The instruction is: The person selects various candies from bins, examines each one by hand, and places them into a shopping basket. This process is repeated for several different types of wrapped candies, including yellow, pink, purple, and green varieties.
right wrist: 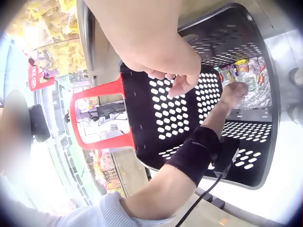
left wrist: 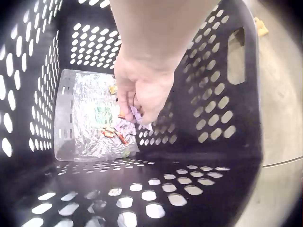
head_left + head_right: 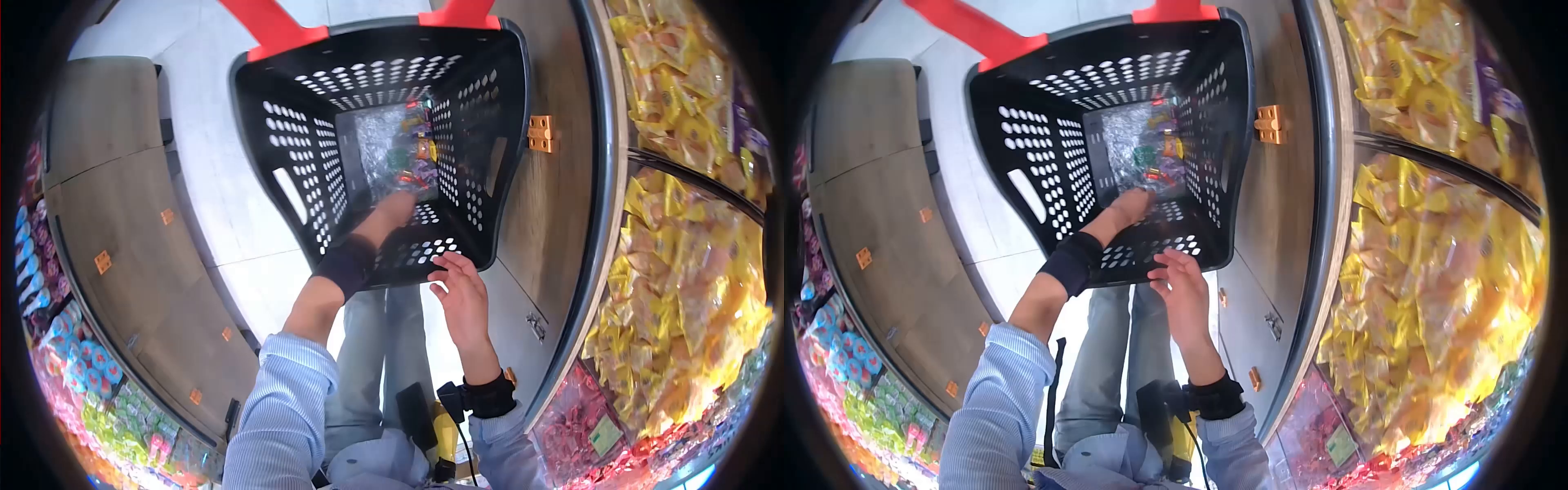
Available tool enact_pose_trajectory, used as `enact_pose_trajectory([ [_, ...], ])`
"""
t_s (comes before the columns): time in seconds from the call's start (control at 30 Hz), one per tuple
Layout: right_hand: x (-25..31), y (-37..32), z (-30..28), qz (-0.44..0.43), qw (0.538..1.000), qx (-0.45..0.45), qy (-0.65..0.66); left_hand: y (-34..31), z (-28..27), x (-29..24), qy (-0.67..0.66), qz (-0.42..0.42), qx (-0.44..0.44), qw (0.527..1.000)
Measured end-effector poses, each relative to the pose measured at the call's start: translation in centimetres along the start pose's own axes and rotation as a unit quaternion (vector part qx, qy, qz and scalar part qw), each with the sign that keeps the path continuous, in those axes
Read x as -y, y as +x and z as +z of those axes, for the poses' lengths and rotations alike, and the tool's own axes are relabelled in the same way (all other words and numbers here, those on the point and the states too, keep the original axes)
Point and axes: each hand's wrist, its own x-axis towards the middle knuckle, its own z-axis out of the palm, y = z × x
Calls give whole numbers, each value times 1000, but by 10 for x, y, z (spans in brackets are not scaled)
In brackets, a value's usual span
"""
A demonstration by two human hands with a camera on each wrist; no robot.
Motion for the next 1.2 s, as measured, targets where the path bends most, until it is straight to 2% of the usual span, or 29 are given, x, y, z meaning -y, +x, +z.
enact_pose_trajectory([
  [0.13, 5, -28, 7, -23, 1000, 8, -5, -38, -45, -44, -124, -24, -131, 983],
  [0.2, 9, -40, 10, -45, 998, 15, -30, -61, -75, -71, -277, -43, -168, 945],
  [0.27, 13, -53, 14, -50, 998, 10, -47, -81, -88, -91, -413, -41, -214, 884],
  [0.3, 16, -58, 18, -53, 998, 13, -36, -97, -101, -102, -407, -33, -220, 886],
  [0.37, 24, -74, 26, -60, 998, 13, -14, -129, -124, -127, -461, -17, -233, 856],
  [0.4, 28, -81, 29, -77, 997, 29, -4, -146, -136, -139, -496, -29, -203, 843],
  [0.5, 45, -108, 46, -111, 993, 42, 3, -199, -161, -169, -559, 19, -187, 808],
  [0.53, 51, -120, 51, -135, 989, 64, -11, -219, -172, -178, -537, 9, -166, 827],
  [0.63, 61, -148, 59, -191, 971, 143, -35, -271, -191, -206, -560, 47, -176, 809],
  [0.7, 71, -171, 69, -163, 977, 121, -64, -310, -216, -228, -512, 55, -172, 840],
  [0.77, 77, -195, 74, -170, 975, 131, -55, -330, -228, -244, -549, 59, -180, 814],
  [0.97, 94, -259, 83, -223, 951, 173, -127, -389, -265, -289, -493, 155, -165, 840],
  [1.1, 110, -300, 90, -282, 925, 175, -186, -413, -283, -313, -519, 163, -137, 828],
  [1.2, 114, -319, 93, -296, 920, 188, -172, -423, -289, -321, -526, 181, -117, 823],
])
